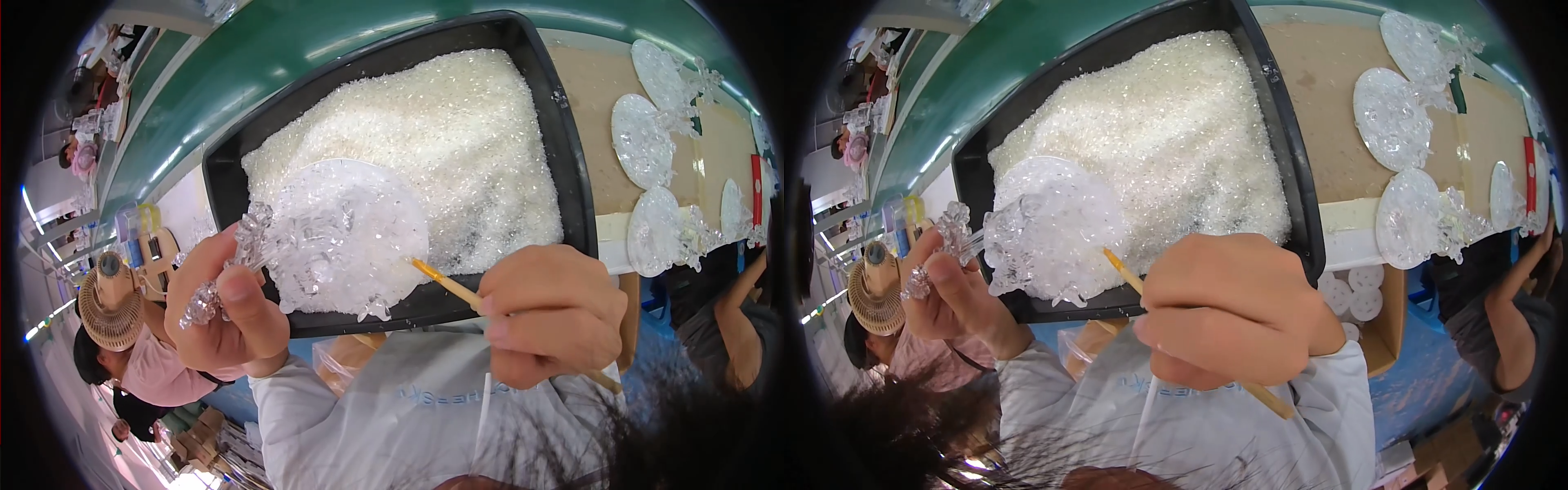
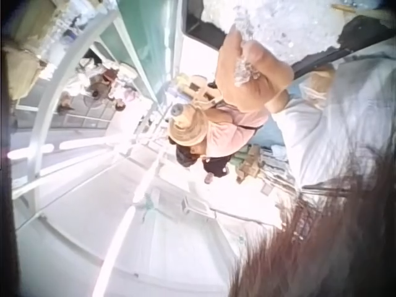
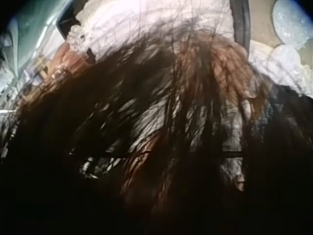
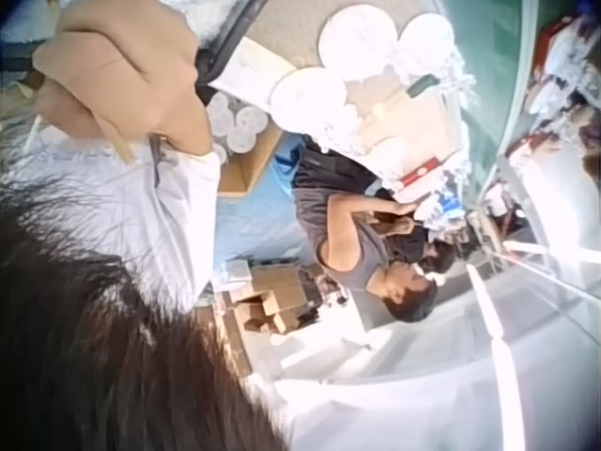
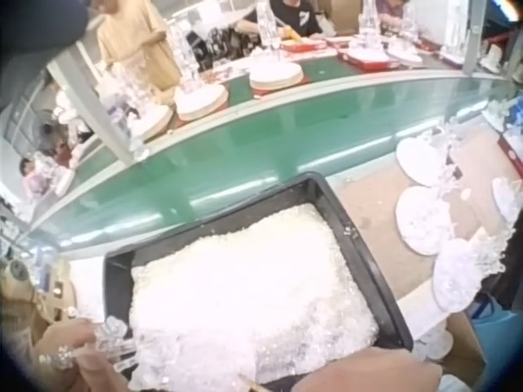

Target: Applying adhesive to a decorative light fixture part using a brush and then coating it with clear crystals.

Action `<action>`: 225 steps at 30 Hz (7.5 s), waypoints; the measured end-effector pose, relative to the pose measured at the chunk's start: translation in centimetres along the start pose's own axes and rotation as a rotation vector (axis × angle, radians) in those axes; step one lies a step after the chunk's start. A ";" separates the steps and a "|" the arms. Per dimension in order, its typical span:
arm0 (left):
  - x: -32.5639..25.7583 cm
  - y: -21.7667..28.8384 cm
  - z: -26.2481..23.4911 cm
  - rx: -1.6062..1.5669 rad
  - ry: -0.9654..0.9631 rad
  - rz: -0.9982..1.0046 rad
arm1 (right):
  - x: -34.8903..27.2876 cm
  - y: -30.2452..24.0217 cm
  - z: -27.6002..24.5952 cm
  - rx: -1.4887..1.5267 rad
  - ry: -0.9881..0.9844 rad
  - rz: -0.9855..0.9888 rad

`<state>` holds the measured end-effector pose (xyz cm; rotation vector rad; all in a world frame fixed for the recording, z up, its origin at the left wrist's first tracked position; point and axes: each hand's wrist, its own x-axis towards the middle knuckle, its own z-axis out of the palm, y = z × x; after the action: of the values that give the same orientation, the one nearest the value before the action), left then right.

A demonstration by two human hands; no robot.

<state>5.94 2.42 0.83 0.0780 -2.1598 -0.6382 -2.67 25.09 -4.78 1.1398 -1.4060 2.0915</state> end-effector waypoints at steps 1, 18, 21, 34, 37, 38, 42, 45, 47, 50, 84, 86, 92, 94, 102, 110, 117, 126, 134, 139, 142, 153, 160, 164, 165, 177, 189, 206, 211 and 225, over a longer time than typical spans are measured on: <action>-0.1 -0.3 0.3 -0.011 -0.004 0.002 | -0.1 0.1 -0.1 -0.014 -0.008 -0.001; -0.8 -1.6 0.2 0.026 0.071 0.085 | 0.0 0.0 -0.8 -0.096 -0.055 0.001; -1.0 -0.9 0.5 0.064 0.108 0.038 | 0.2 0.2 -0.4 -0.098 0.003 -0.036; -0.7 -0.5 0.2 0.215 0.111 0.110 | 0.1 -0.1 -1.0 0.013 0.035 0.016; -0.9 -1.8 -1.1 0.060 -0.034 0.181 | 0.0 -0.2 -1.0 0.048 0.013 0.044; -0.7 -1.9 -1.2 0.033 -0.040 0.219 | 0.3 -0.2 -1.2 0.056 0.008 0.043; 0.0 -2.6 -0.5 -0.100 -0.059 0.371 | 0.8 -0.4 -1.9 0.025 -0.109 0.057; 0.4 -2.9 -0.3 -0.196 -0.081 0.486 | 0.8 -0.4 -2.1 0.044 -0.135 0.062; 1.7 -2.4 -1.2 -0.172 -0.197 0.512 | 0.7 -0.3 -1.9 0.044 -0.149 0.078; 2.0 -2.2 -1.2 -0.168 -0.288 0.530 | 0.7 -0.5 -1.7 0.089 -0.086 0.090; 1.3 -1.9 -2.0 -0.160 -0.382 0.657 | 1.3 -1.4 -1.4 0.049 -0.236 0.188; 1.3 -1.7 -1.9 -0.160 -0.379 0.668 | 1.2 -1.3 -1.3 0.079 -0.229 0.192; 1.9 -1.4 -1.9 -0.179 -0.467 0.695 | 0.8 -0.5 -0.9 0.071 -0.231 0.124; 2.1 -1.4 -1.9 -0.197 -0.467 0.703 | 0.9 -0.5 -0.8 0.065 -0.247 0.132; 1.6 -1.0 -1.7 -0.208 -0.442 0.666 | 1.5 -0.5 0.3 0.046 -0.170 0.080; 1.5 -0.4 -2.0 -0.181 -0.444 0.619 | 1.6 -2.0 -1.6 0.055 -0.429 0.285; 1.4 -0.5 -2.2 -0.181 -0.504 0.621 | 1.3 -1.7 -1.8 0.059 -0.456 0.235; 2.0 -0.7 -2.0 -0.194 -0.548 0.681 | 1.3 -2.3 -1.8 0.078 -0.322 0.262; 2.4 -1.0 -1.2 -0.202 -0.470 0.770 | 1.2 -2.0 -1.3 0.024 -0.259 0.232; 2.2 -0.8 -1.5 -0.186 -0.453 0.763 | 2.3 -2.5 -2.2 0.109 -0.473 0.404; 2.0 -0.7 -1.6 -0.170 -0.491 0.721 | 1.5 -2.8 -1.9 0.037 -0.395 0.366; 1.9 -0.6 -1.4 -0.184 -0.448 0.752 | 1.7 -0.4 0.5 0.027 -0.281 0.088; 2.0 -0.7 -1.3 -0.218 -0.441 0.749 | 2.5 -0.4 0.4 0.035 -0.404 0.123; 2.0 -0.7 -1.1 -0.238 -0.424 0.775 | 2.9 -0.6 0.0 0.063 -0.426 0.162; 2.0 -0.8 -1.0 -0.253 -0.419 0.780 | 2.8 -0.6 -0.2 0.078 -0.468 0.192; 1.6 -0.7 -0.8 -0.249 -0.351 0.808 | 5.3 -1.5 0.5 0.074 -0.586 0.298; 1.4 -0.5 -0.8 -0.263 -0.326 0.799 | 6.0 -0.8 2.0 0.061 -0.614 0.271; 1.9 -0.2 -1.0 -0.225 -0.400 0.818 | 5.8 -0.5 1.3 -0.005 -0.559 0.263; 1.9 -0.7 -1.5 -0.069 -0.511 0.551 | 3.9 -1.8 0.1 0.106 -0.185 0.304; 1.4 -1.1 0.7 -0.079 -0.229 -0.148 | 1.8 -1.4 1.3 -0.055 -0.318 0.208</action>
<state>4.37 1.34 0.93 0.1289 -2.3608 -0.8523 -2.23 24.28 -2.32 1.4047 -1.7848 2.0571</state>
